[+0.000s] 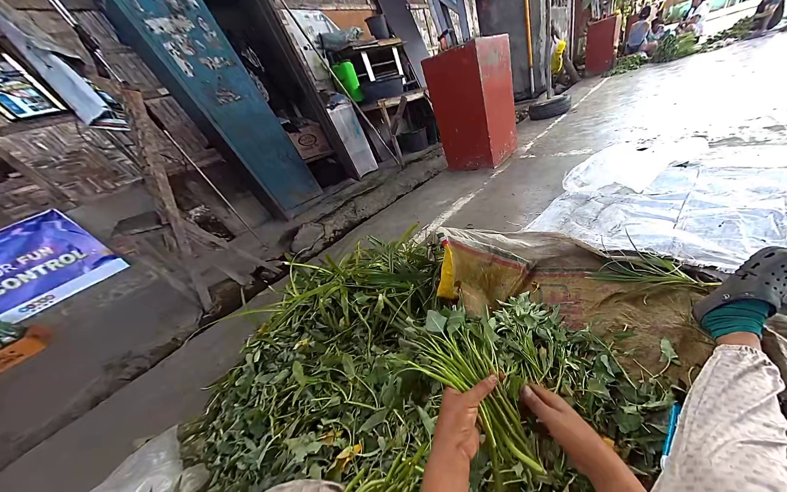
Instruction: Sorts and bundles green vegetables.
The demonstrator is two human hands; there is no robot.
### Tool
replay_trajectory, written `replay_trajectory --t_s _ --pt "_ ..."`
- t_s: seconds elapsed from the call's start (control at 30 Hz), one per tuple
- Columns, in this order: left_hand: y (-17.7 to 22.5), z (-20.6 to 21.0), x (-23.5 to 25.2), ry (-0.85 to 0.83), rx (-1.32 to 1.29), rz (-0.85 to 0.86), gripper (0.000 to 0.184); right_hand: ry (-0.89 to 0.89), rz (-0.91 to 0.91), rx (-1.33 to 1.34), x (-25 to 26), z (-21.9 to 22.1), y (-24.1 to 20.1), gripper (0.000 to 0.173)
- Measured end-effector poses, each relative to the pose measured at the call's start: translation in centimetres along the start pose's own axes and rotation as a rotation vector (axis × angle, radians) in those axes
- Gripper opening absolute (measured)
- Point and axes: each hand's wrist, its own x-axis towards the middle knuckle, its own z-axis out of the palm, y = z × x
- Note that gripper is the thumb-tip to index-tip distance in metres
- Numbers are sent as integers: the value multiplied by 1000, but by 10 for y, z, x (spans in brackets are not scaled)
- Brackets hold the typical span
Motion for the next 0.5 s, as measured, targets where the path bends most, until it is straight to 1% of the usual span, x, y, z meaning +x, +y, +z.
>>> replay_trajectory --t_s 0.03,0.07,0.1,0.17,0.2,0.23,0.3,0.37,0.4,0.43,0.47,0.5 --pt "-2 0 0 4 70 10 45 9 75 19 -2 9 -7 58" --pt "-5 0 0 2 145 29 51 60 122 77 -1 21 -12 60" --pt "-8 0 1 5 212 54 55 178 136 162 4 35 -16 55" --pt "-18 3 4 36 288 111 55 437 81 358 17 58 -19 35" --pt "-22 3 5 54 308 131 56 507 33 418 23 63 -17 31" --pt "-24 3 6 79 314 148 56 532 -22 428 29 66 -13 29" --pt "-25 1 10 161 302 181 54 508 -154 297 39 67 0 28" --pt "-20 -3 16 239 275 211 50 450 -273 45 39 63 15 33" --pt "-17 -5 20 277 253 229 48 407 -301 -93 37 59 20 34" --pt "-14 -7 24 316 232 249 45 356 -293 -225 33 53 25 33" --pt "-9 -10 27 345 220 266 44 300 -222 -362 29 45 31 32" --pt "-4 -13 29 364 216 282 43 237 -86 -497 26 34 37 31"
